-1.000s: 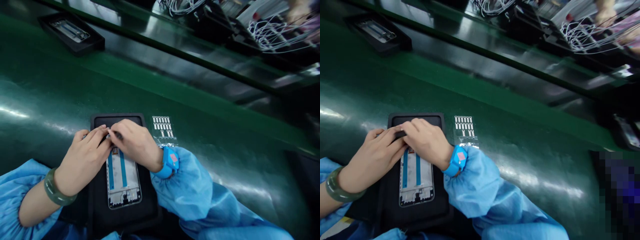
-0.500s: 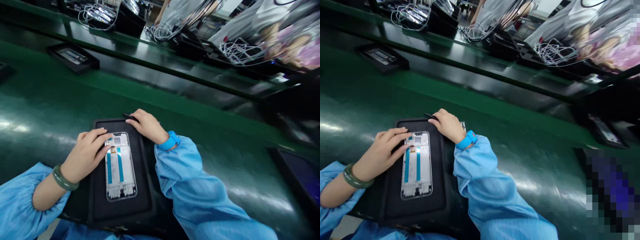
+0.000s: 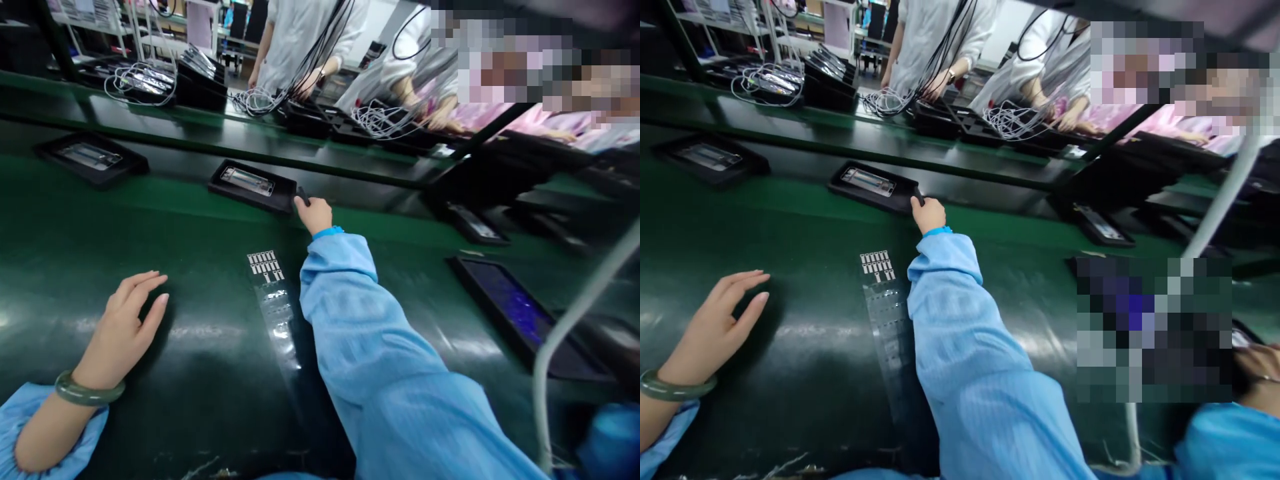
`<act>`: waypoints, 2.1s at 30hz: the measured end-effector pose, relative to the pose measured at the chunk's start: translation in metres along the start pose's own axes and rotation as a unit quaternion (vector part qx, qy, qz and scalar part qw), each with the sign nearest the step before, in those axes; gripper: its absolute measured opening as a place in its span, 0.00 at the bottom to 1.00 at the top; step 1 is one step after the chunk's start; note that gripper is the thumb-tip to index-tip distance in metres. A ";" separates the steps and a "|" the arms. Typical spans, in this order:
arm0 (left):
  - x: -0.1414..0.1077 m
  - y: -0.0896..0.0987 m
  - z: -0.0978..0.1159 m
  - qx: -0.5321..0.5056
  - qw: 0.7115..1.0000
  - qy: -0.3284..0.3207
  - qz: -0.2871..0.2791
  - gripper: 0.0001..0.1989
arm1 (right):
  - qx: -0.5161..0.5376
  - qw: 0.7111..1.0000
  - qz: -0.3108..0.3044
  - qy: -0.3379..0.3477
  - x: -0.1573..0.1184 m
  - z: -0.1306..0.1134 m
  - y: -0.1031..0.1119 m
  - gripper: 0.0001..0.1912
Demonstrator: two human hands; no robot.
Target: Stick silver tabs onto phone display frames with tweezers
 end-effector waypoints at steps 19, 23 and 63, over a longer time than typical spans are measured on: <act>0.062 -0.108 0.101 0.065 0.954 -0.248 -0.156 0.27 | 0.494 0.842 -0.208 -0.065 -0.142 0.034 0.042 0.19; 0.080 -0.133 0.126 0.043 0.957 -0.247 -0.147 0.21 | 0.494 0.854 -0.147 -0.068 -0.138 0.053 0.049 0.18; 0.078 -0.113 0.133 0.029 0.941 -0.335 -0.016 0.09 | 0.481 0.874 -0.020 -0.067 -0.173 0.016 0.047 0.14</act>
Point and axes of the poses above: each hand's wrist, its own x-axis towards the middle knuckle, its own y-axis out of the back of the hand, z = x × y, the point moved 1 cm from there along x, towards the middle knuckle, and after that the axes turned 4 degrees about x, right-handed, at the moved point
